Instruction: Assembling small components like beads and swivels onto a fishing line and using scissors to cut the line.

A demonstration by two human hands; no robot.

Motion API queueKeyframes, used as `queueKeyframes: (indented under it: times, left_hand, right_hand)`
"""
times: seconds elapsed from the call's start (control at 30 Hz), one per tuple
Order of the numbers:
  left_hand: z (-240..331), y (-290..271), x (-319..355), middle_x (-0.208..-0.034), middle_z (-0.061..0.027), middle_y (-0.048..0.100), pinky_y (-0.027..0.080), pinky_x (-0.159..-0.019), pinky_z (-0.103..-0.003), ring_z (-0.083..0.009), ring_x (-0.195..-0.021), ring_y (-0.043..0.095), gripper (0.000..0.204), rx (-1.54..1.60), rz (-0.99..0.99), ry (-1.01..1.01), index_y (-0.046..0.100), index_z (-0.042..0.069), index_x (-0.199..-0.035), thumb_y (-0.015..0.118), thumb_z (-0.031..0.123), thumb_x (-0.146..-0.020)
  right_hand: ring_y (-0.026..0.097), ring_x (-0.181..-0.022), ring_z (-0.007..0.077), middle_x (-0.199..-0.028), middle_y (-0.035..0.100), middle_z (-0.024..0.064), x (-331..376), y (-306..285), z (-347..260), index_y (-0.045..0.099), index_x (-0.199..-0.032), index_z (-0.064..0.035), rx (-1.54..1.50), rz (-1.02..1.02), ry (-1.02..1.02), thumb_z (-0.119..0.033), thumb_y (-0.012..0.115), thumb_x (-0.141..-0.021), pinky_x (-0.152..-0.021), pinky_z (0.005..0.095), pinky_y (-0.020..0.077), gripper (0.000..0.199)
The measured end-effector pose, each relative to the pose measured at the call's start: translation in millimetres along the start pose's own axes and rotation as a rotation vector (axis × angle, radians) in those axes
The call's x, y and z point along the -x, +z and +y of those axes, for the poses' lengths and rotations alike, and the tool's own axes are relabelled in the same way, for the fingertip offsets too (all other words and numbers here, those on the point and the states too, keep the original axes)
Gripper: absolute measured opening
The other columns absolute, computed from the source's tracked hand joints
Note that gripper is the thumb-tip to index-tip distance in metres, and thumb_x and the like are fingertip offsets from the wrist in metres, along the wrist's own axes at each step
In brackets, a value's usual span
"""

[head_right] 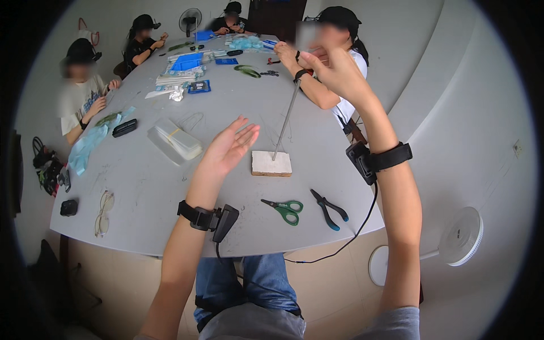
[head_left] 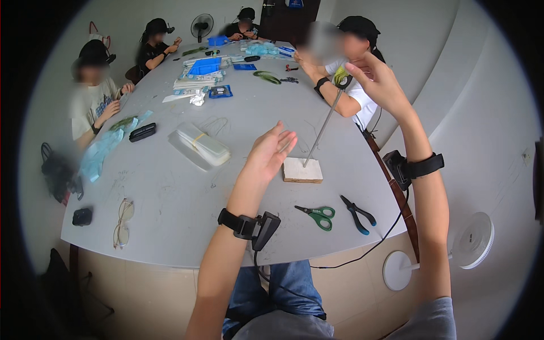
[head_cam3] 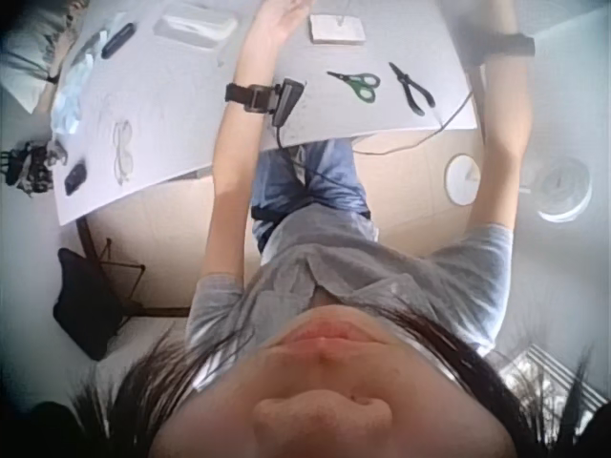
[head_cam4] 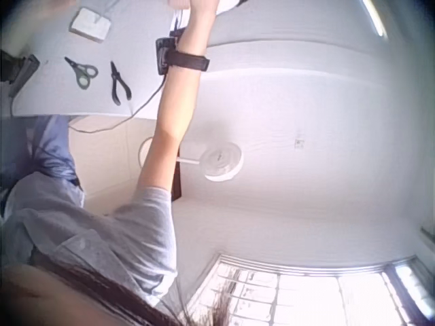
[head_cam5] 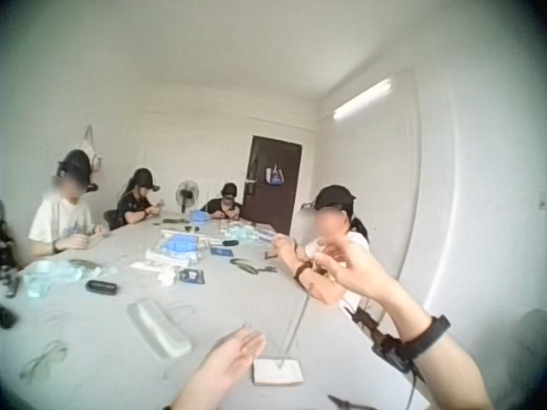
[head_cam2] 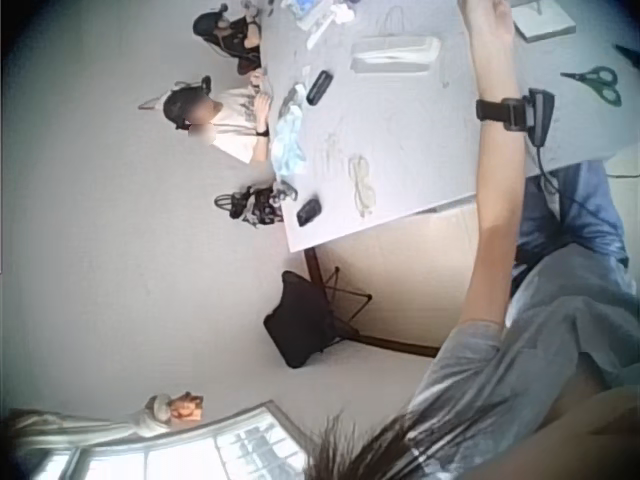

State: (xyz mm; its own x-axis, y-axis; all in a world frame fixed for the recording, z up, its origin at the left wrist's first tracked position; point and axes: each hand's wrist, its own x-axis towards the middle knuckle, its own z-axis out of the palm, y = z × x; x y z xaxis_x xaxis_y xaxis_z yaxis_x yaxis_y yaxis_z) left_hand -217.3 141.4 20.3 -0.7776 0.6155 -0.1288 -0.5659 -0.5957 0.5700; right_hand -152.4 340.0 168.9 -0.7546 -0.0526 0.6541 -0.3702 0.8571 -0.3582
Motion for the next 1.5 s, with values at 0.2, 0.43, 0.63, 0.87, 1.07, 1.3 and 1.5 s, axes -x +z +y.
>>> queueKeyframes:
  times: [0.2,0.43,0.63,0.87,1.07,1.3,1.5]
  left_hand:
    - [21,22,129,-0.126,-0.017,0.047,0.042,-0.093,-0.034,-0.0228,-0.115,0.049,0.044,-0.394,-0.387,0.265,0.033,0.0,-0.133,0.044,0.018,-0.094]
    - [14,-65,234,-0.113,-0.0141,0.058,0.043,-0.085,-0.03,-0.0189,-0.103,0.056,0.039,-0.63,-0.192,0.294,0.037,0.002,-0.131,0.042,0.011,-0.094]
    - [21,-104,269,-0.106,-0.0135,0.061,0.044,-0.082,-0.029,-0.0177,-0.094,0.058,0.035,-0.645,0.025,0.34,0.041,0.0,-0.128,0.042,0.009,-0.094]
    - [27,-119,268,-0.106,-0.0109,0.061,0.043,-0.083,-0.026,-0.0155,-0.093,0.058,0.034,-0.577,0.006,0.37,0.043,0.003,-0.127,0.042,0.004,-0.093]
    - [22,-118,264,-0.102,-0.0121,0.063,0.043,-0.08,-0.027,-0.0157,-0.089,0.059,0.032,-0.611,0.033,0.363,0.044,0.0,-0.124,0.04,0.005,-0.093]
    - [19,-114,258,-0.102,-0.0112,0.062,0.043,-0.082,-0.026,-0.0149,-0.088,0.058,0.031,-0.605,0.05,0.378,0.045,0.001,-0.124,0.04,0.003,-0.093]
    - [14,-109,258,-0.103,-0.011,0.062,0.043,-0.083,-0.027,-0.0148,-0.088,0.059,0.032,-0.659,0.088,0.375,0.045,0.001,-0.124,0.039,0.002,-0.093]
  right_hand:
    - [0.059,-0.092,0.0327,-0.101,0.06,0.0189,-11,62,-61,0.056,-0.107,0.0026,0.296,0.019,-0.326,-0.024,0.057,-0.085,-0.08,0.0372,0.0456,0.034]
    - [0.06,-0.094,0.033,-0.101,0.061,0.0222,-2,269,-99,0.054,-0.11,0.0039,0.312,-0.662,-0.244,-0.021,0.053,-0.085,-0.094,0.0413,0.037,0.035]
    - [0.06,-0.092,0.0312,-0.099,0.061,0.0203,-3,357,-97,0.06,-0.099,0.0022,0.518,-0.767,-0.11,-0.015,0.055,-0.081,-0.091,0.0394,0.0405,0.025]
    - [0.06,-0.092,0.0311,-0.097,0.06,0.0197,-3,362,-112,0.062,-0.092,-0.0021,0.446,-0.495,0.024,-0.003,0.057,-0.073,-0.078,0.0386,0.0488,0.02]
    - [0.063,-0.081,0.0312,-0.082,0.065,0.0146,-13,376,-94,0.065,-0.07,-0.0103,0.294,-0.261,0.288,-0.003,0.07,-0.062,-0.071,0.0396,0.0492,0.012]
    - [0.063,-0.076,0.0312,-0.078,0.065,0.0135,-21,379,-78,0.062,-0.061,-0.0099,0.233,-0.16,0.474,-0.007,0.078,-0.055,-0.064,0.0402,0.0491,0.017]
    - [0.063,-0.076,0.0313,-0.078,0.065,0.0138,-17,364,-85,0.06,-0.064,-0.0074,0.187,-0.213,0.443,-0.015,0.082,-0.055,-0.064,0.0403,0.049,0.025]
